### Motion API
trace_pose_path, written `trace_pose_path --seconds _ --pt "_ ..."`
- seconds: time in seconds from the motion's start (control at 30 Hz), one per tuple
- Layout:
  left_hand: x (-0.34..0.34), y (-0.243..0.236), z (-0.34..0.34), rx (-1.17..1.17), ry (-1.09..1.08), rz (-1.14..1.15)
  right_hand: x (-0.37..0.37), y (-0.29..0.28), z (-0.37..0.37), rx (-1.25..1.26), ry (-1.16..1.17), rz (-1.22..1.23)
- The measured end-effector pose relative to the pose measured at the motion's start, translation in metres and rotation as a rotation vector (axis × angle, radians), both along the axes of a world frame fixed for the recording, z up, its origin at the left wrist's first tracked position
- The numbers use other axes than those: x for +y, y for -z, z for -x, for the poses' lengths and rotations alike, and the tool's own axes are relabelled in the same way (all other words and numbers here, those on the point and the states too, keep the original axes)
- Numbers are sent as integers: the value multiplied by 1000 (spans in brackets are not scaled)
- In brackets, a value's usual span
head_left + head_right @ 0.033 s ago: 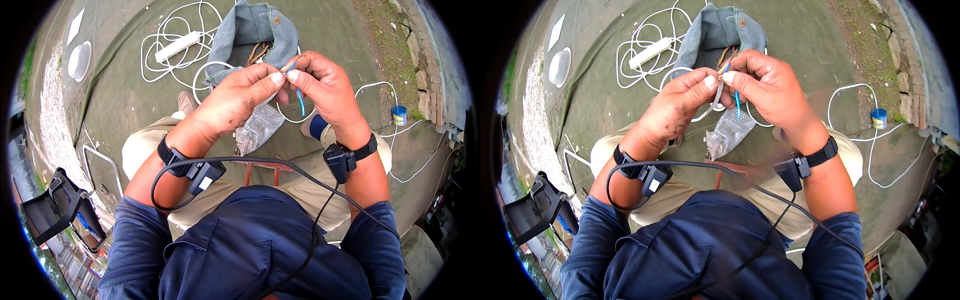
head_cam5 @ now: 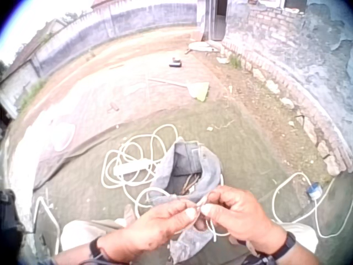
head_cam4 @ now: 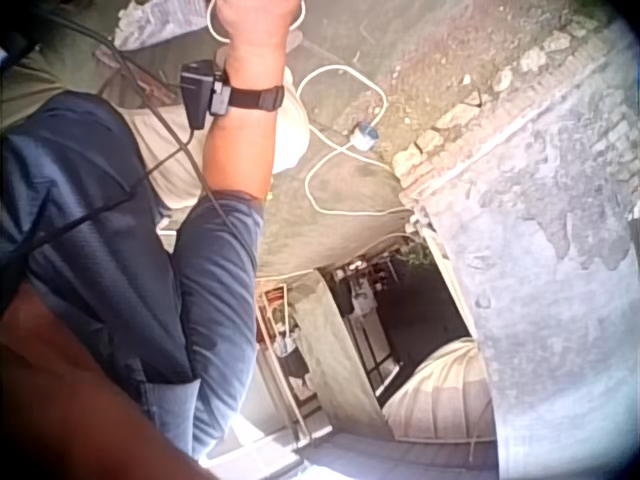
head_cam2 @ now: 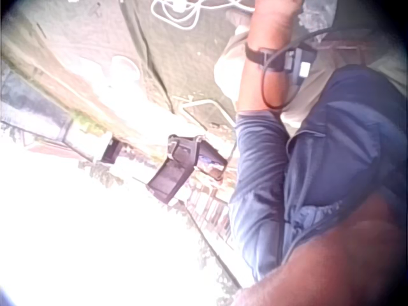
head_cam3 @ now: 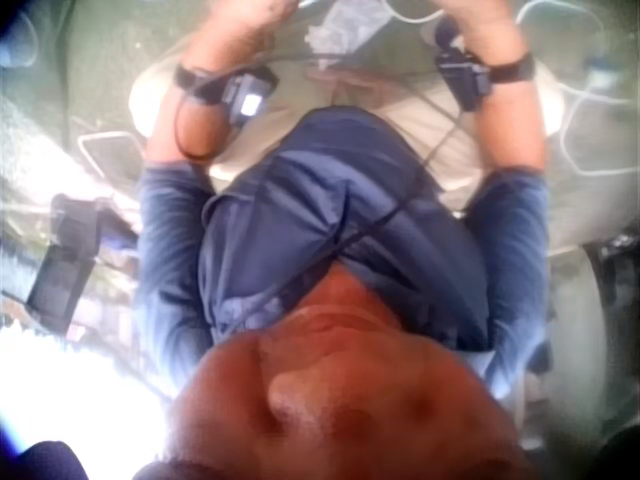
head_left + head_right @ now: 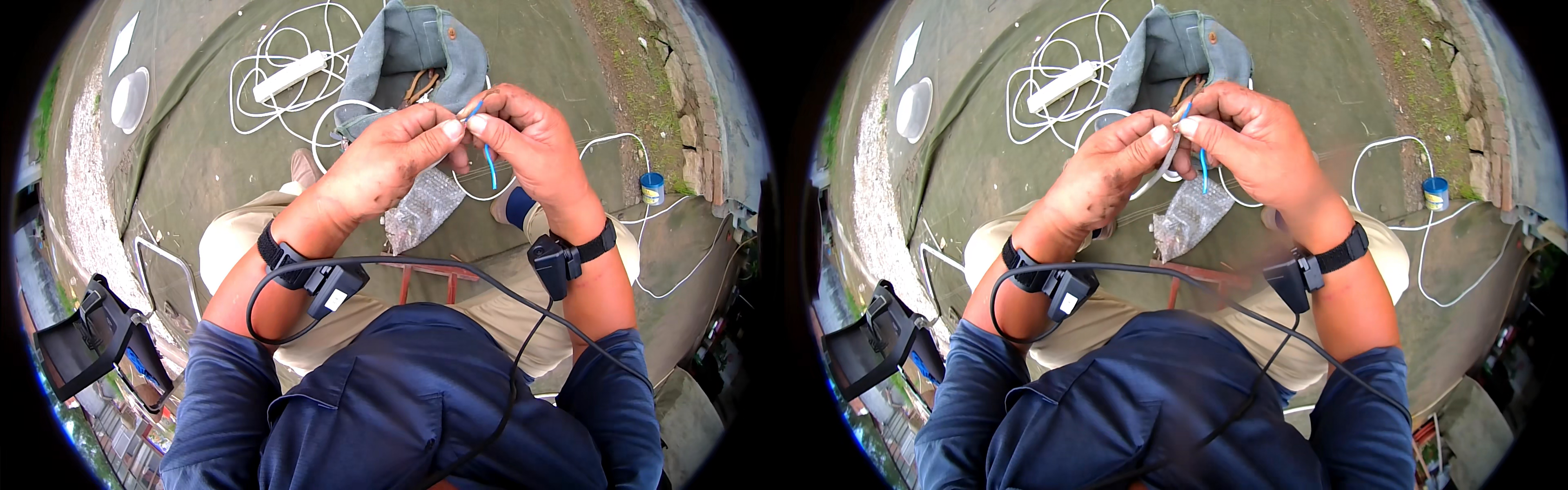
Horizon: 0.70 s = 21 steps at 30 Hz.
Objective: The person walks outside carrying a power strip and a small white device, then sits on a stool. They use pliers to strip the insulation from two wires and twist the exposed ends together.
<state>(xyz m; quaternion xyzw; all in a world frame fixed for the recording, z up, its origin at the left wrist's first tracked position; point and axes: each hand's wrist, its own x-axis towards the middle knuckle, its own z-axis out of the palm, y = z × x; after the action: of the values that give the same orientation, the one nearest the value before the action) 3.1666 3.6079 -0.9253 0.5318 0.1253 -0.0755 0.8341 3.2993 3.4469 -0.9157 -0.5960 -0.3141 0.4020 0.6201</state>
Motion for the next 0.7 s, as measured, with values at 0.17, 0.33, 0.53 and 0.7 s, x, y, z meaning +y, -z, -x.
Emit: trace_pose_path --seconds 0.17,0.33,0.53,0.7 --pt "-4 0 -1 5 -55 20 -1 5 -2 -86 29 19" --pt "-7 -4 -3 5 -116 -94 -3 1 -3 -49 24 50" --pt "-5 -3 -4 -24 -193 -312 -5 5 -5 -52 31 46" --pt "-7 6 -3 -84 -314 -360 -3 6 -2 -256 55 3"
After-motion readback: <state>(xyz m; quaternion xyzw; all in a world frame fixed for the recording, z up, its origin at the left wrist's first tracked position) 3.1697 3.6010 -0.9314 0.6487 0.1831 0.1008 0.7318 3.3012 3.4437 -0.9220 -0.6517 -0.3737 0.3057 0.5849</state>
